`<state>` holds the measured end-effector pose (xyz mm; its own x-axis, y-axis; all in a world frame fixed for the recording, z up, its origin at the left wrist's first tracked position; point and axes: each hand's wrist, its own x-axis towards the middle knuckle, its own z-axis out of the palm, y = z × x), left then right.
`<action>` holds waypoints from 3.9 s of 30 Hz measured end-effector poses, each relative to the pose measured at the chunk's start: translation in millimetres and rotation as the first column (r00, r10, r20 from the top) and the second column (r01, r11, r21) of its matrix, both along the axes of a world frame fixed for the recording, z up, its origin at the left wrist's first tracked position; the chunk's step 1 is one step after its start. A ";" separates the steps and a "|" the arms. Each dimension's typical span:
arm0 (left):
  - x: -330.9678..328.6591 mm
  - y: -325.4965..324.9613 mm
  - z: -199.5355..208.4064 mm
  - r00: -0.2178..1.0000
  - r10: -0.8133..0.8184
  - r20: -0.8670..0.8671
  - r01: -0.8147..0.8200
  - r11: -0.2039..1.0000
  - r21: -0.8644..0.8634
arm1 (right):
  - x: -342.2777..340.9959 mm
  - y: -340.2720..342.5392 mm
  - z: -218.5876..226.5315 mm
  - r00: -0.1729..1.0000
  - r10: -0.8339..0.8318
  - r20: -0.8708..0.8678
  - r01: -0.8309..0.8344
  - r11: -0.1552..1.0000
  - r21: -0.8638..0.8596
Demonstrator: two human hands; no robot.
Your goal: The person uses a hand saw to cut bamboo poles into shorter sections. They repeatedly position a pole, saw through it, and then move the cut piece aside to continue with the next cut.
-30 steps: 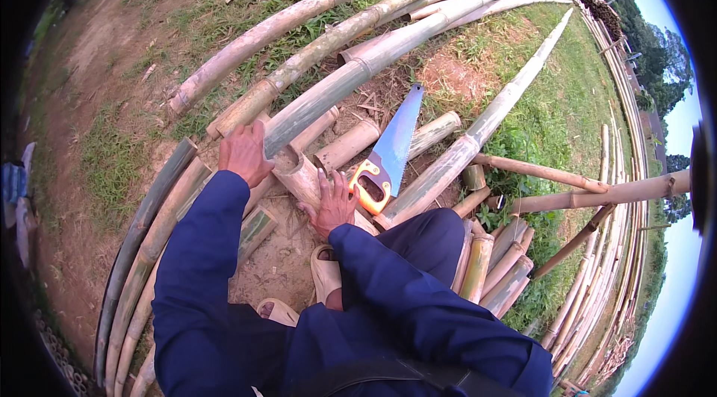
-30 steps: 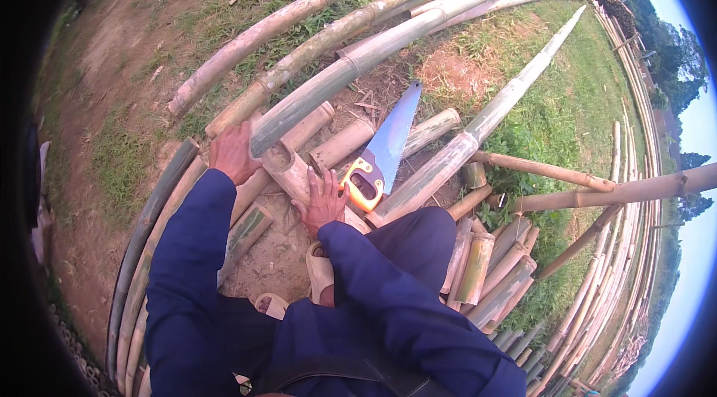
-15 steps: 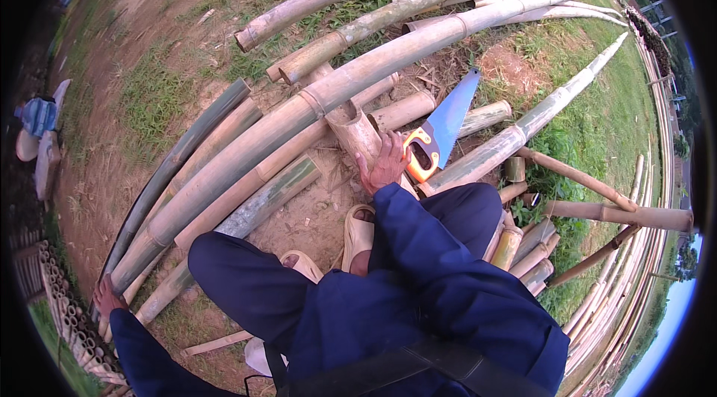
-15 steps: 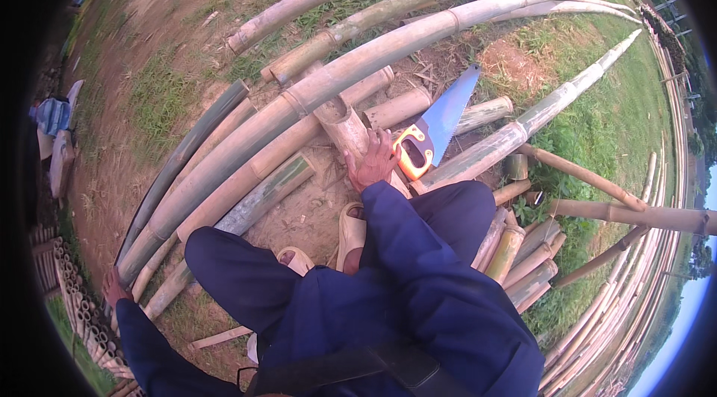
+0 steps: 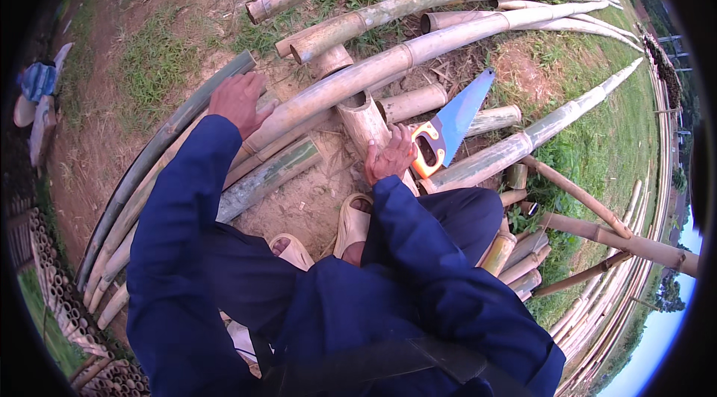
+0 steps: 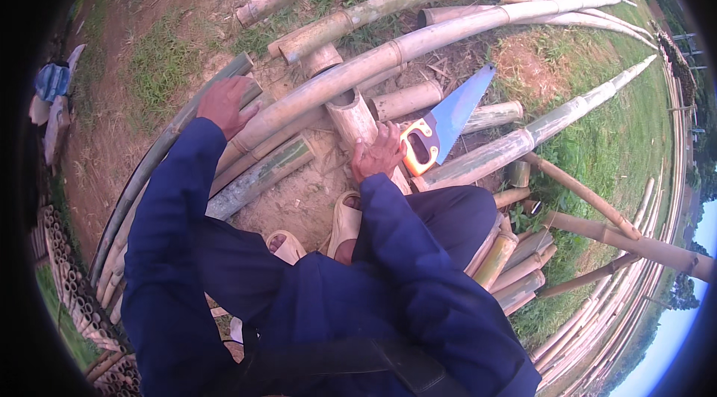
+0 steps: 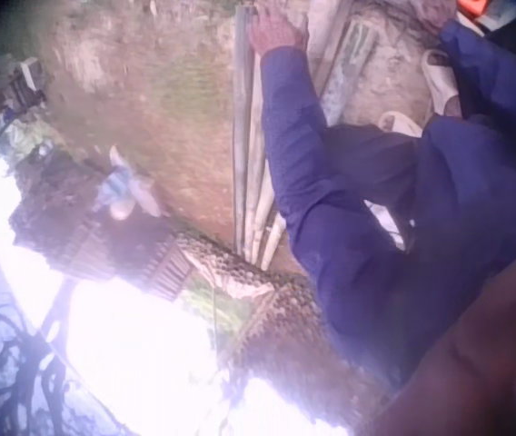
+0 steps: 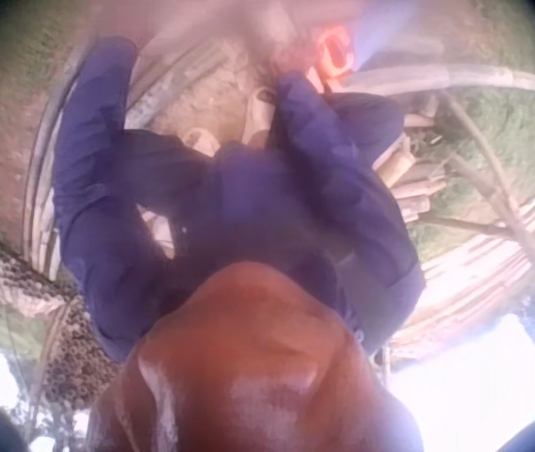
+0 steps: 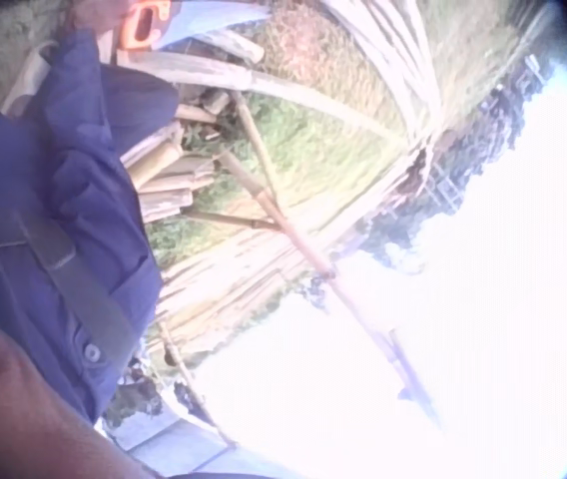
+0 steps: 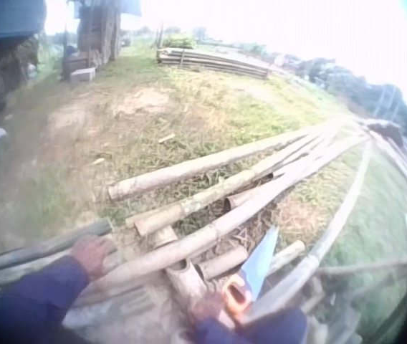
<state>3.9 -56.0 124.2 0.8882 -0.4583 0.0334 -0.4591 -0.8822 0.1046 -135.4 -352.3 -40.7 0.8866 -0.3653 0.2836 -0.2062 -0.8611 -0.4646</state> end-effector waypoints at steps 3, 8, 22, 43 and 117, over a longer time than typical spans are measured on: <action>9.9 -95.2 -11.9 0.966 0.143 -0.216 -0.112 0.983 0.148 | 3.4 2.1 2.2 1.000 0.006 -0.023 -0.006 1.000 -0.013; 13.9 -103.0 -68.0 0.959 0.218 -0.181 -0.176 0.959 0.223 | 6.6 6.3 3.4 0.992 0.002 -0.127 -0.011 0.997 -0.072; 2.6 -71.3 -93.6 0.995 0.046 -0.086 -0.043 0.998 0.039 | 5.6 -0.2 -5.7 0.993 -0.042 -0.110 0.008 0.957 -0.289; -340.0 451.0 -23.7 0.645 0.763 -0.027 -0.508 0.456 0.730 | 5.5 -5.1 -11.0 0.997 0.001 -0.077 -0.035 0.893 -0.449; -134.6 150.9 -4.5 0.962 0.231 -0.144 -0.214 0.969 0.124 | 71.6 136.7 202.5 0.473 0.827 -0.304 -0.881 0.431 -0.196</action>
<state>-130.7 94.9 119.7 0.9584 -0.2416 -0.1520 -0.2350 -0.9701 0.0598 -63.9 -215.6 161.8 0.7321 0.6779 0.0666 0.6752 -0.7094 -0.2021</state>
